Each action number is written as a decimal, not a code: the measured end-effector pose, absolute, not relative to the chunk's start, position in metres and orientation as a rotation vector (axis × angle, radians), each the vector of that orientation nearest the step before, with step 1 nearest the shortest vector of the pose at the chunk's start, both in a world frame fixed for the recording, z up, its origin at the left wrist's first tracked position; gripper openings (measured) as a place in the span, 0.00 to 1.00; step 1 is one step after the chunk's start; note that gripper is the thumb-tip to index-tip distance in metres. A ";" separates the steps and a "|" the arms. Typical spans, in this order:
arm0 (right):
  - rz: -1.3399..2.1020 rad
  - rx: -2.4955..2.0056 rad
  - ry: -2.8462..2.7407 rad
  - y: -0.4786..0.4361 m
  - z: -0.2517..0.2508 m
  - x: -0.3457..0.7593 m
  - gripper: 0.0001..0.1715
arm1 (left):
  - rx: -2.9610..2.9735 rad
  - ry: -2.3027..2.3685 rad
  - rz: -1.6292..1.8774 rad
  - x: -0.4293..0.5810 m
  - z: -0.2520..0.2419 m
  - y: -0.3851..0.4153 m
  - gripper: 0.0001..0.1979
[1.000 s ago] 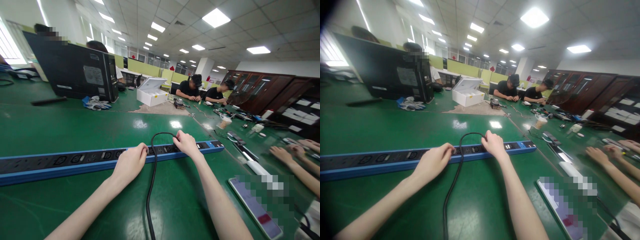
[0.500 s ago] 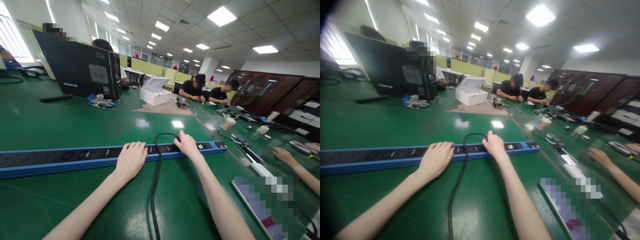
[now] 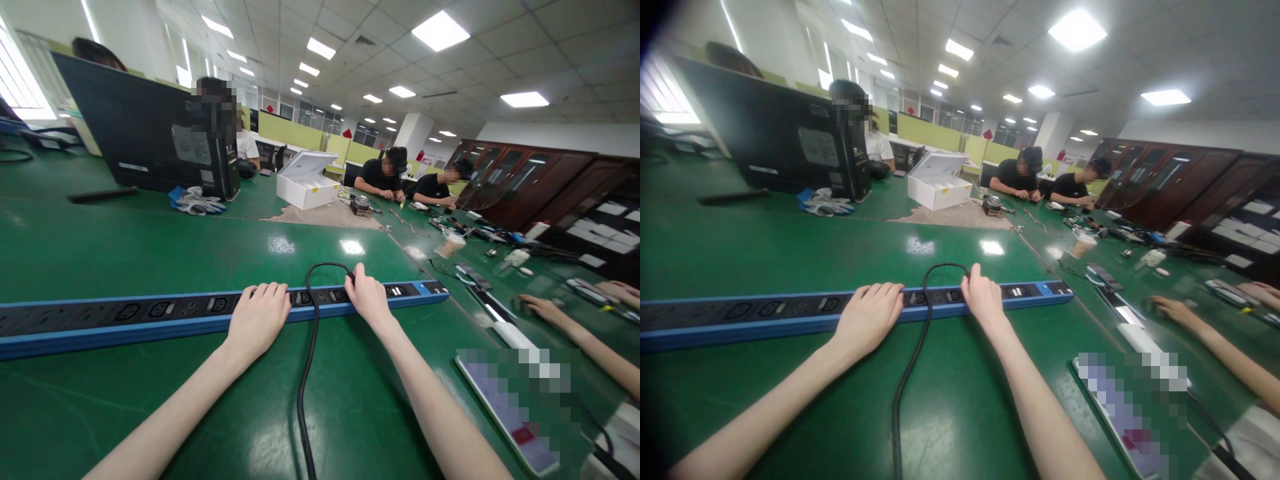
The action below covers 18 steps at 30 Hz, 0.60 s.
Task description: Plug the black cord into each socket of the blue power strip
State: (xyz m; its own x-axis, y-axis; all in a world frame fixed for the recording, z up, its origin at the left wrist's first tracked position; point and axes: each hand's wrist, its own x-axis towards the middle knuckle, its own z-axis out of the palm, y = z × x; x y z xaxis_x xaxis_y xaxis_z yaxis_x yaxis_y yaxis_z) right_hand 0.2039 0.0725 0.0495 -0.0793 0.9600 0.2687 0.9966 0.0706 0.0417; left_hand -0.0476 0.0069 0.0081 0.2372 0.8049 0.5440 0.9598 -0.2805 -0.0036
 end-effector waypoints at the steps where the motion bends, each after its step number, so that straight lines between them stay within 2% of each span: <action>1: -0.323 -2.016 -2.149 0.071 0.048 0.203 0.17 | -2.182 -1.628 -0.645 -0.048 0.008 0.007 0.19; 18: -0.410 -2.041 -2.111 0.059 0.044 0.196 0.21 | -2.157 -1.632 -0.681 -0.049 0.009 0.004 0.19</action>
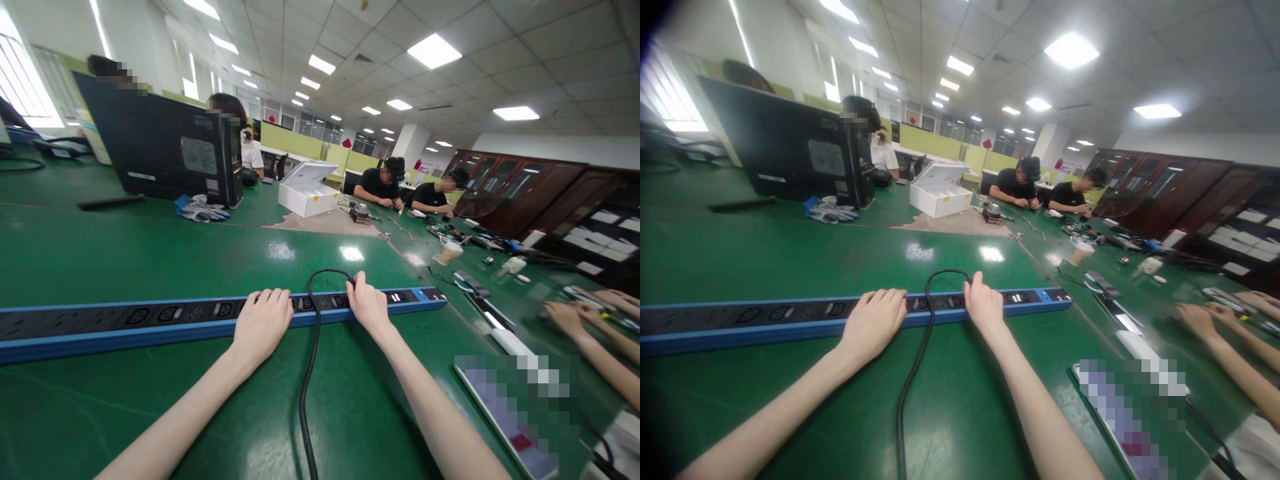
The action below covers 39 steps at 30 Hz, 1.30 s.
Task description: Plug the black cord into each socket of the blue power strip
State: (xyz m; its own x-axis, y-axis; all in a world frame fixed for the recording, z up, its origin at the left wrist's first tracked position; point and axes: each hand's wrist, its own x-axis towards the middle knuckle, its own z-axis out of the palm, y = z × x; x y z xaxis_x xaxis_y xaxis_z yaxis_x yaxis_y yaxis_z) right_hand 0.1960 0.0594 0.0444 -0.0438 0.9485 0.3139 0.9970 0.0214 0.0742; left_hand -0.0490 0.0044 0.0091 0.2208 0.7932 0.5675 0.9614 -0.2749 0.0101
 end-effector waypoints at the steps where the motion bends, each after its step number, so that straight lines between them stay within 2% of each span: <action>1: -0.412 -2.042 -2.098 0.059 0.043 0.196 0.21 | -2.159 -1.631 -0.688 -0.049 0.009 0.004 0.19; 9: -0.433 -2.047 -2.113 0.062 0.043 0.195 0.21 | -2.144 -1.620 -0.725 -0.049 0.008 0.005 0.17; 20: -0.229 -2.035 -2.251 0.077 0.056 0.209 0.24 | -2.135 -1.593 -0.635 -0.048 0.005 0.009 0.17; 39: -0.262 -1.976 -2.226 0.087 0.054 0.217 0.25 | -2.124 -1.579 -0.600 -0.048 0.004 0.012 0.17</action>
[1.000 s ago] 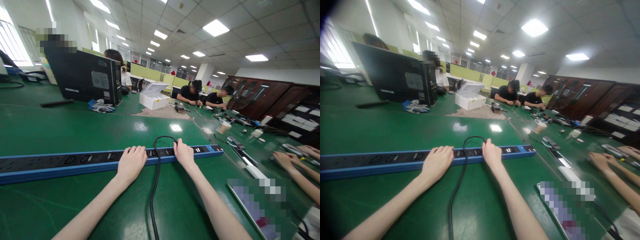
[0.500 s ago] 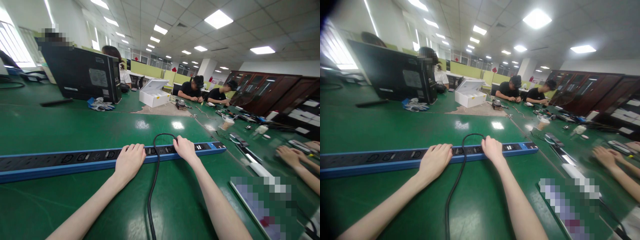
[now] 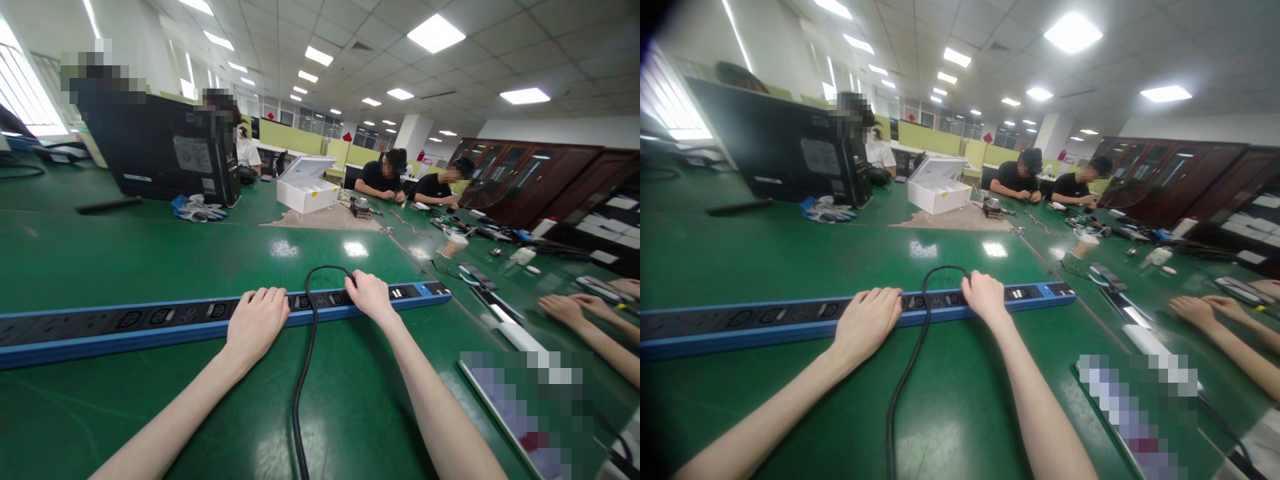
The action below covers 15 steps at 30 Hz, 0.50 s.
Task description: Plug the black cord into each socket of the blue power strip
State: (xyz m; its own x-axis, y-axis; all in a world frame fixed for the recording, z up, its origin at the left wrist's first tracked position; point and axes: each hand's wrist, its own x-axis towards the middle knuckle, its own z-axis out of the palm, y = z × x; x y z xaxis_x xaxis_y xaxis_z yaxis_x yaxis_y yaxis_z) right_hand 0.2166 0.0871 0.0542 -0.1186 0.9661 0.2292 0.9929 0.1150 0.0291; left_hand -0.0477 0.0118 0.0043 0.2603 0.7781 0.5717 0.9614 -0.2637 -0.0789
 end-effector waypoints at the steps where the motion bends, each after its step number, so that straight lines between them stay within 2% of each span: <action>1: -0.249 -1.967 -2.235 0.088 0.055 0.218 0.26 | -2.125 -1.578 -0.599 -0.048 0.004 0.012 0.16; 6: -0.071 -2.000 -2.224 0.098 0.056 0.219 0.27 | -2.125 -1.571 -0.618 -0.048 0.004 0.012 0.16; 10: -0.066 -2.031 -2.211 0.102 0.057 0.215 0.26 | -2.125 -1.573 -0.616 -0.049 0.003 0.012 0.16; 15: -0.106 -1.824 -2.250 0.082 0.090 0.225 0.25 | -2.139 -1.581 -0.603 -0.049 0.004 0.013 0.16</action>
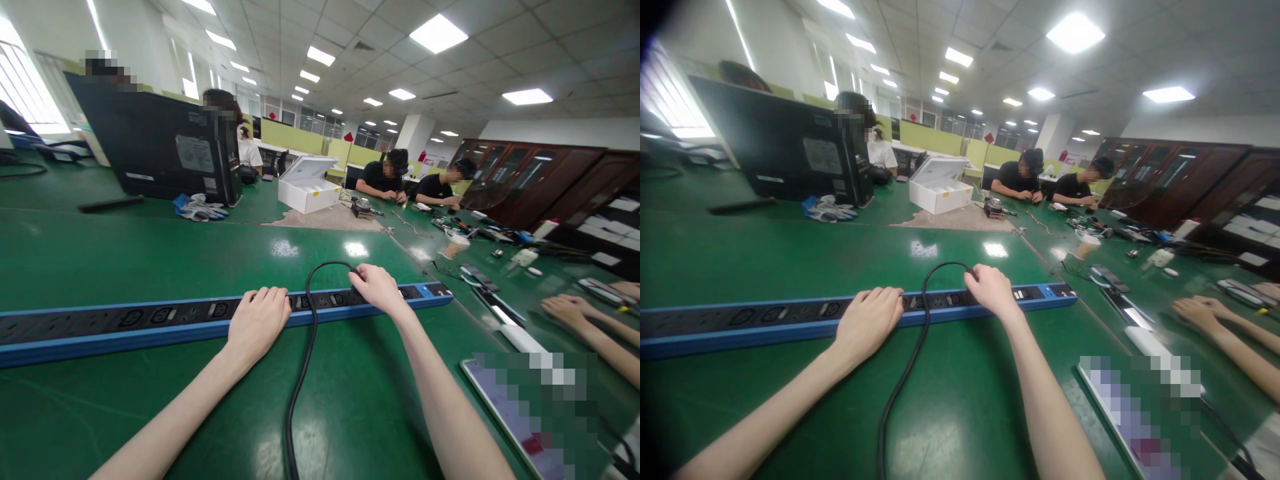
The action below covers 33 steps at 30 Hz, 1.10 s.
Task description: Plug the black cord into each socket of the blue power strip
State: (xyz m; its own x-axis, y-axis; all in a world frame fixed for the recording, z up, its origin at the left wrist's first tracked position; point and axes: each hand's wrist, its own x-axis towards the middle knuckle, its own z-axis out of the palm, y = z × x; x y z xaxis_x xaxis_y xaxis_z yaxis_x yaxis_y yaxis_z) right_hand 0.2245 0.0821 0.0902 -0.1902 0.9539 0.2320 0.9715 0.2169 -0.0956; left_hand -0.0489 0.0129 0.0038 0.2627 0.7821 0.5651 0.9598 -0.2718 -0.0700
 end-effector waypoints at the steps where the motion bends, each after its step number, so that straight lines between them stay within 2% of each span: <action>1: -0.111 -1.746 -2.264 0.076 0.102 0.230 0.25 | -2.142 -1.580 -0.601 -0.049 0.004 0.013 0.16; 4: -0.147 -1.603 -2.307 0.060 0.134 0.251 0.26 | -2.138 -1.575 -0.613 -0.048 0.003 0.012 0.16; 7: -0.145 -1.670 -2.373 0.053 0.150 0.278 0.22 | -2.134 -1.559 -0.627 -0.048 0.003 0.011 0.16; 13: -0.073 -2.009 -2.252 0.059 0.142 0.327 0.18 | -2.147 -1.520 -0.637 -0.050 -0.001 0.013 0.16; 20: 0.308 -2.062 -2.181 0.068 0.126 0.335 0.25 | -2.153 -1.496 -0.641 -0.051 -0.003 0.014 0.17; 27: -0.022 -2.363 -1.866 0.081 0.108 0.308 0.32 | -2.153 -1.524 -0.630 -0.050 -0.003 0.014 0.17; 33: 0.007 -2.299 -1.927 0.079 0.108 0.314 0.23 | -2.148 -1.523 -0.610 -0.049 -0.005 0.015 0.17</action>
State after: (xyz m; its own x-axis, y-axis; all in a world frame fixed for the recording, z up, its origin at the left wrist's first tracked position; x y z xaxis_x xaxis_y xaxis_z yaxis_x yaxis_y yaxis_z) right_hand 0.3139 0.0789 0.1084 0.1787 0.9800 0.0873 0.9794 -0.1687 -0.1111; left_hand -0.0492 0.0152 -0.0046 0.2984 0.7573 0.5809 0.9489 -0.3007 -0.0954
